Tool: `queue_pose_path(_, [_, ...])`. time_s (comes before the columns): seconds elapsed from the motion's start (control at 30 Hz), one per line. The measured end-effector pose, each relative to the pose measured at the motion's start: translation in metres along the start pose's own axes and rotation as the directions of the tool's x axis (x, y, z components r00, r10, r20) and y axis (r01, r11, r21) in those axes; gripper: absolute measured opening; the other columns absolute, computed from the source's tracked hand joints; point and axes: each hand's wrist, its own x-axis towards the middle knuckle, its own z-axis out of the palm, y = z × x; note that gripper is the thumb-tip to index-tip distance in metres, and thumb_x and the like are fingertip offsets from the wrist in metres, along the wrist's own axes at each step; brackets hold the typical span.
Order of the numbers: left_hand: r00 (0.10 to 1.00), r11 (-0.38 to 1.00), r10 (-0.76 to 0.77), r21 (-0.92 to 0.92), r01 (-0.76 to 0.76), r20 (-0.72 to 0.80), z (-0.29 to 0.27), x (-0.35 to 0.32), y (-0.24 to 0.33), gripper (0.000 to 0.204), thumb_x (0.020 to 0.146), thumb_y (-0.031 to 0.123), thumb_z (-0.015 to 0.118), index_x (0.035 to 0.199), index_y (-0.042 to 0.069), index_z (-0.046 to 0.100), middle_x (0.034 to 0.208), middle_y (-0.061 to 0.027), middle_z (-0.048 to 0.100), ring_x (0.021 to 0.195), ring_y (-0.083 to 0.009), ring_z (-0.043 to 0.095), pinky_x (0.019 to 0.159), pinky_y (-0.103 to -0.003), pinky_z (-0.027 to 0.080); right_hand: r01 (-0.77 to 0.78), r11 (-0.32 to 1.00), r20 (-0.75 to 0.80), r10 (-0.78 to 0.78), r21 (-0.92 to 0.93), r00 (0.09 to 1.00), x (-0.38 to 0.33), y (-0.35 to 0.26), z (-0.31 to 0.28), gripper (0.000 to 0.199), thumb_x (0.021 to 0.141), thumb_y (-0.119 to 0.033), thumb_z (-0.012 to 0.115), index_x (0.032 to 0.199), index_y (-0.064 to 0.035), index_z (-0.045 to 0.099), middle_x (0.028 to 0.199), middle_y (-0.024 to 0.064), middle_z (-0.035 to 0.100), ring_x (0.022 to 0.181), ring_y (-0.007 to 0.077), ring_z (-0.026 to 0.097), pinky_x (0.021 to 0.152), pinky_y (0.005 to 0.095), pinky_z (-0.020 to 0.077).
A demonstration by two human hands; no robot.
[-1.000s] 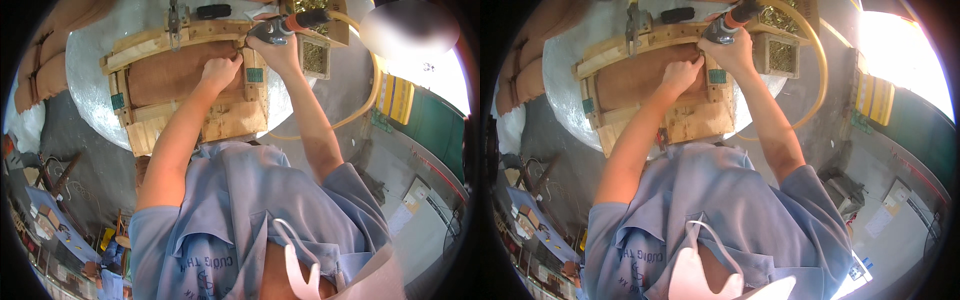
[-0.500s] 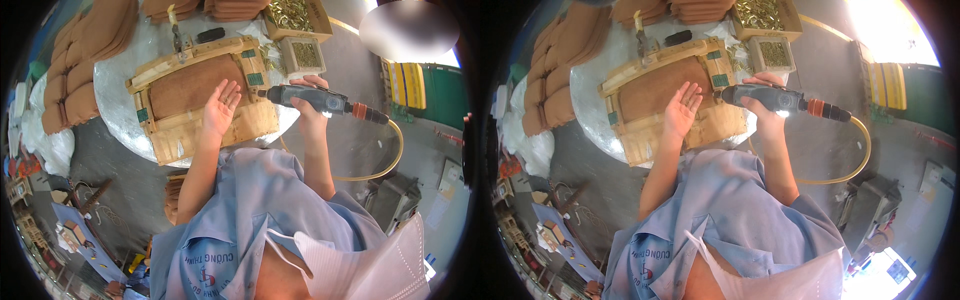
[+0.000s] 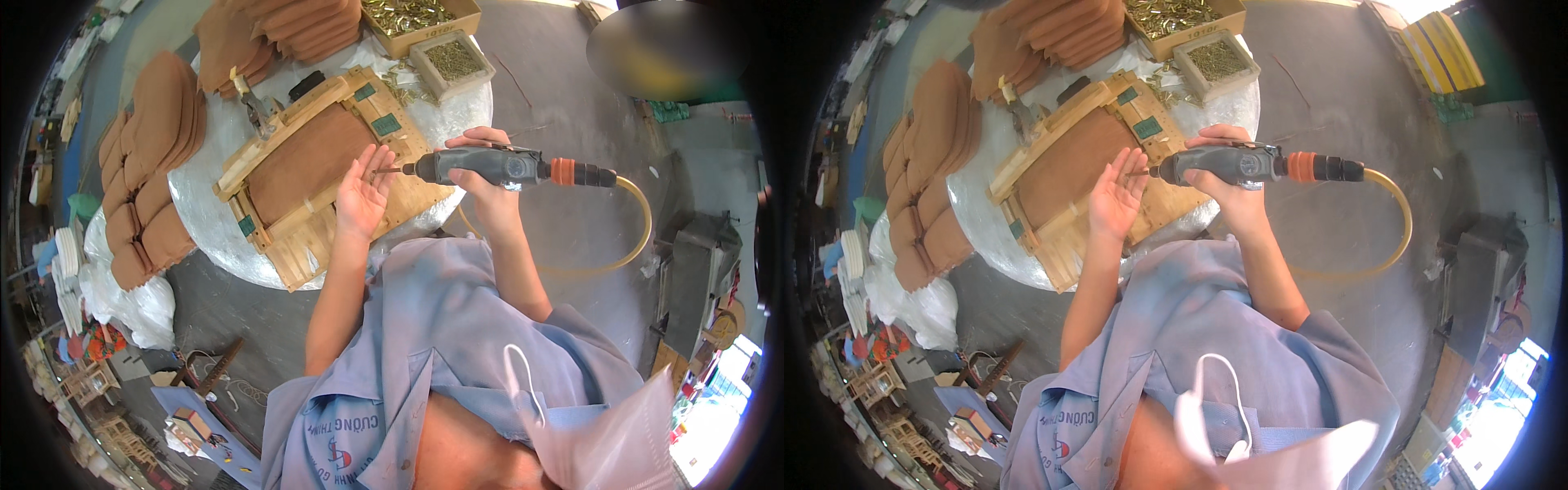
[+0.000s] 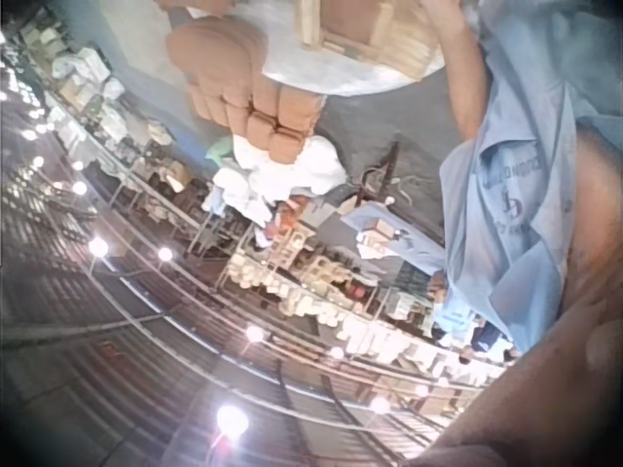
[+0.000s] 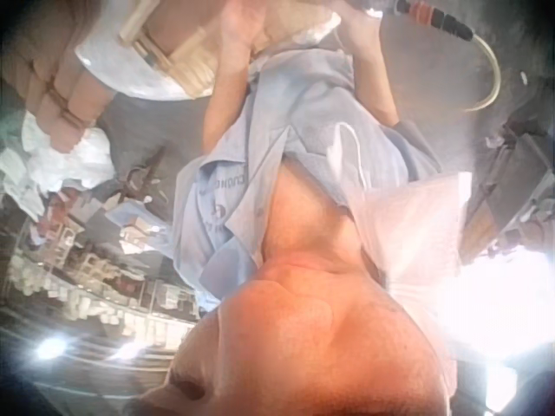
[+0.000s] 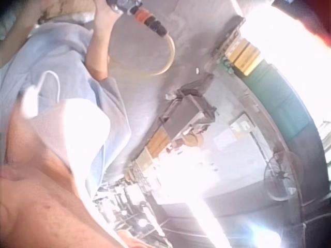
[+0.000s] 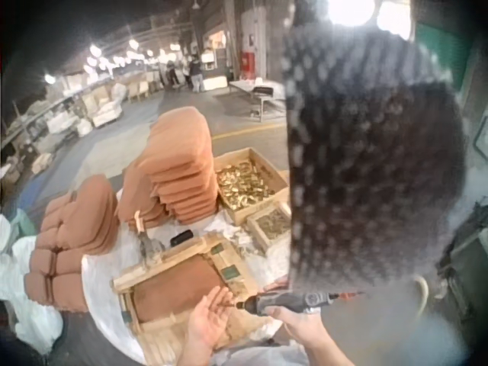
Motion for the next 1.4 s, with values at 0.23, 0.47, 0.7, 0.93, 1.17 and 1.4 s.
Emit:
queue_pose_path(0.23, [0.999, 0.996, 0.006, 0.086, -0.002, -0.048, 0.012, -0.004, -0.009, 0.046, 0.116, 0.026, 0.049, 0.154, 0.0, 0.052, 0.149, -0.0158, 0.063, 0.139, -0.0283, 0.06, 0.119, -0.043, 0.051, 0.073, 0.993, -0.043, -0.069, 0.09, 0.997, -0.016, -0.005, -0.009, 0.06, 0.079, 0.004, 0.081, 0.133, -0.002, 0.056, 0.121, 0.018, 0.073, 0.115, 0.0272, 0.074, 0.098, 0.041, 0.0613])
queue_pose_path(0.47, [0.997, 0.974, 0.04, 0.223, -0.025, -0.063, 0.005, -0.011, -0.004, 0.032, 0.111, 0.019, 0.065, 0.138, 0.002, 0.065, 0.125, -0.0141, 0.074, 0.118, -0.0228, 0.073, 0.103, -0.036, 0.063, 0.098, 0.986, -0.084, -0.087, 0.132, 0.993, -0.018, -0.013, -0.011, 0.059, 0.081, 0.003, 0.081, 0.134, -0.0028, 0.057, 0.121, 0.0175, 0.072, 0.113, 0.0262, 0.073, 0.097, 0.04, 0.0613])
queue_pose_path(0.7, [0.998, 0.971, 0.009, 0.24, 0.007, -0.067, -0.002, -0.007, 0.01, 0.021, 0.107, 0.013, 0.069, 0.126, 0.003, 0.072, 0.108, -0.0093, 0.079, 0.098, -0.0189, 0.078, 0.09, -0.032, 0.068, 0.063, 0.983, -0.109, -0.045, 0.17, 0.993, -0.014, -0.007, -0.011, 0.058, 0.083, 0.001, 0.081, 0.136, -0.0037, 0.058, 0.122, 0.0157, 0.073, 0.109, 0.0201, 0.071, 0.095, 0.0355, 0.06])
queue_pose_path(0.93, [0.983, 0.976, 0.044, 0.219, -0.004, -0.177, -0.018, -0.004, 0.018, 0.013, 0.104, 0.015, 0.076, 0.113, 0.006, 0.074, 0.106, -0.0087, 0.079, 0.097, -0.0174, 0.078, 0.084, -0.03, 0.069, 0.052, 0.979, -0.139, -0.024, 0.199, 0.99, -0.01, -0.008, -0.01, 0.057, 0.083, 0.0, 0.08, 0.136, -0.0043, 0.059, 0.121, 0.0146, 0.073, 0.111, 0.0193, 0.07, 0.096, 0.0359, 0.0597])
queue_pose_path(1.17, [0.977, 0.986, 0.045, 0.166, -0.01, -0.209, -0.009, 0.0, 0.015, 0.015, 0.103, 0.024, 0.078, 0.104, 0.01, 0.072, 0.101, -0.003, 0.078, 0.094, -0.016, 0.078, 0.082, -0.029, 0.069, 0.036, 0.976, -0.154, -0.002, 0.215, 0.988, -0.007, 0.002, -0.014, 0.059, 0.081, -0.001, 0.081, 0.135, -0.0051, 0.059, 0.121, 0.0154, 0.073, 0.113, 0.0215, 0.07, 0.097, 0.0384, 0.0591])
queue_pose_path(1.4, [0.985, 0.999, 0.0, 0.043, 0.007, -0.174, -0.029, 0.01, 0.02, 0.016, 0.102, 0.027, 0.08, 0.103, 0.014, 0.072, 0.093, 0.001, 0.075, 0.079, -0.0109, 0.072, 0.073, -0.026, 0.064, 0.012, 0.973, -0.166, 0.027, 0.229, 0.986, -0.008, 0.004, -0.013, 0.058, 0.081, -0.003, 0.08, 0.135, -0.0043, 0.058, 0.121, 0.016, 0.073, 0.111, 0.0226, 0.071, 0.098, 0.0392, 0.0587])
